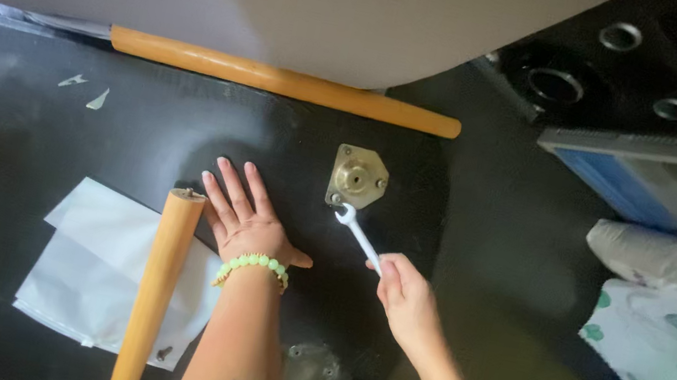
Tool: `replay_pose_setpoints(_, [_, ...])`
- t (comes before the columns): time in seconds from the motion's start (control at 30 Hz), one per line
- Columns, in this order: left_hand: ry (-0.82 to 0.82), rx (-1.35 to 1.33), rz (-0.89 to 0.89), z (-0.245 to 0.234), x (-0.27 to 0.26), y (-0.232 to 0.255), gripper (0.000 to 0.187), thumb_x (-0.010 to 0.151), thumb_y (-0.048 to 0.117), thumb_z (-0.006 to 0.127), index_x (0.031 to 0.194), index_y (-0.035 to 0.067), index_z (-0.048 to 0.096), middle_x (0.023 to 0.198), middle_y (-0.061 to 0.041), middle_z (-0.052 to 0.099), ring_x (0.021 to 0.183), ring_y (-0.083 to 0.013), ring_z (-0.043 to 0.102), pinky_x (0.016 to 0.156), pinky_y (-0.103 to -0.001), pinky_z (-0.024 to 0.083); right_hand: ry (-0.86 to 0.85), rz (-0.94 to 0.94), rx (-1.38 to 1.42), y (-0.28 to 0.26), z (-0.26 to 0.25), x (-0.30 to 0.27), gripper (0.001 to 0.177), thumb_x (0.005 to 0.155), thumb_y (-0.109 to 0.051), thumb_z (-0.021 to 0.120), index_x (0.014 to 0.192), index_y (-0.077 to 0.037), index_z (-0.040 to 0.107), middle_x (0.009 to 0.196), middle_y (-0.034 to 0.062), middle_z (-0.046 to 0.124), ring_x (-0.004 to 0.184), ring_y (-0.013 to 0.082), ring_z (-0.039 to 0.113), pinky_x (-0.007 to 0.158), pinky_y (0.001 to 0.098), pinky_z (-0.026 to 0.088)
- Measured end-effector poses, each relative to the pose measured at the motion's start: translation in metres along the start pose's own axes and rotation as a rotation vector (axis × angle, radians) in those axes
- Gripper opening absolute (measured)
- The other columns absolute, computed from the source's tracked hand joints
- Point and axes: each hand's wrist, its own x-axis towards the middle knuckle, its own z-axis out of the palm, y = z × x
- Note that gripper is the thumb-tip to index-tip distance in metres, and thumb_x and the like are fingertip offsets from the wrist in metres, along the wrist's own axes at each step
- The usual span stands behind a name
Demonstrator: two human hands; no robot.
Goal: The person uses a wrench to tighten bolts on metal brackets attached to a black surface, securing wooden dowels in place. The person repeatedly adjusts the wrench and repositions their hands to tighten multiple bolts on the brackets.
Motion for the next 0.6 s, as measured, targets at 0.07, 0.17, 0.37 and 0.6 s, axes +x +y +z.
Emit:
replay_pose_setpoints(0.07, [-0.009, 0.004, -0.004, 0.001, -0.002, -0.001, 0.174, 0.040, 0.065, 0.097, 0.161, 0.006, -0.015, 0.167, -0.025, -0.021, 0.153, -0.0465, -0.019, 0.126, -0.057, 0.003, 0.008, -0.045, 0.068, 0.021, 0.013, 0.000, 0.023, 0.104, -0.022, 0.050, 0.106, -0.008, 0.069, 0.061, 0.0006, 0.048, 0.056, 0.0096, 0.046, 0.054, 0.0284, 0.040])
replay_pose_setpoints(0.17, [0.014, 0.003, 0.000, 0.001, -0.003, 0.000, 0.175, 0.039, 0.064, 0.096, 0.161, 0.006, -0.014, 0.167, -0.024, -0.021, 0.153, -0.0467, -0.019, 0.126, -0.057, 0.003, 0.040, -0.127, 0.159, 0.035, 0.026, 0.007, 0.017, 0.102, -0.017, 0.053, 0.108, -0.008, 0.066, 0.064, 0.0005, 0.048, 0.058, 0.0091, 0.046, 0.054, 0.0279, 0.040])
replay_pose_setpoints(0.37, [-0.009, 0.019, -0.019, 0.001, 0.000, -0.001, 0.174, 0.040, 0.064, 0.096, 0.161, 0.004, -0.014, 0.166, -0.026, -0.022, 0.152, -0.0475, -0.020, 0.125, -0.057, 0.001, 0.132, -0.123, 0.181, 0.031, 0.039, 0.006, 0.016, 0.100, -0.015, 0.054, 0.111, -0.007, 0.063, 0.067, -0.0004, 0.053, 0.061, 0.0087, 0.051, 0.056, 0.0269, 0.044])
replay_pose_setpoints(0.6, [-0.018, 0.009, -0.025, -0.001, -0.001, 0.000, 0.174, 0.040, 0.065, 0.096, 0.161, 0.004, -0.015, 0.165, -0.026, -0.023, 0.152, -0.0468, -0.022, 0.125, -0.056, -0.001, 0.145, -0.098, 0.168, 0.025, 0.035, 0.003, 0.016, 0.101, -0.017, 0.053, 0.111, -0.008, 0.063, 0.067, 0.0013, 0.052, 0.061, 0.0103, 0.049, 0.056, 0.0295, 0.045])
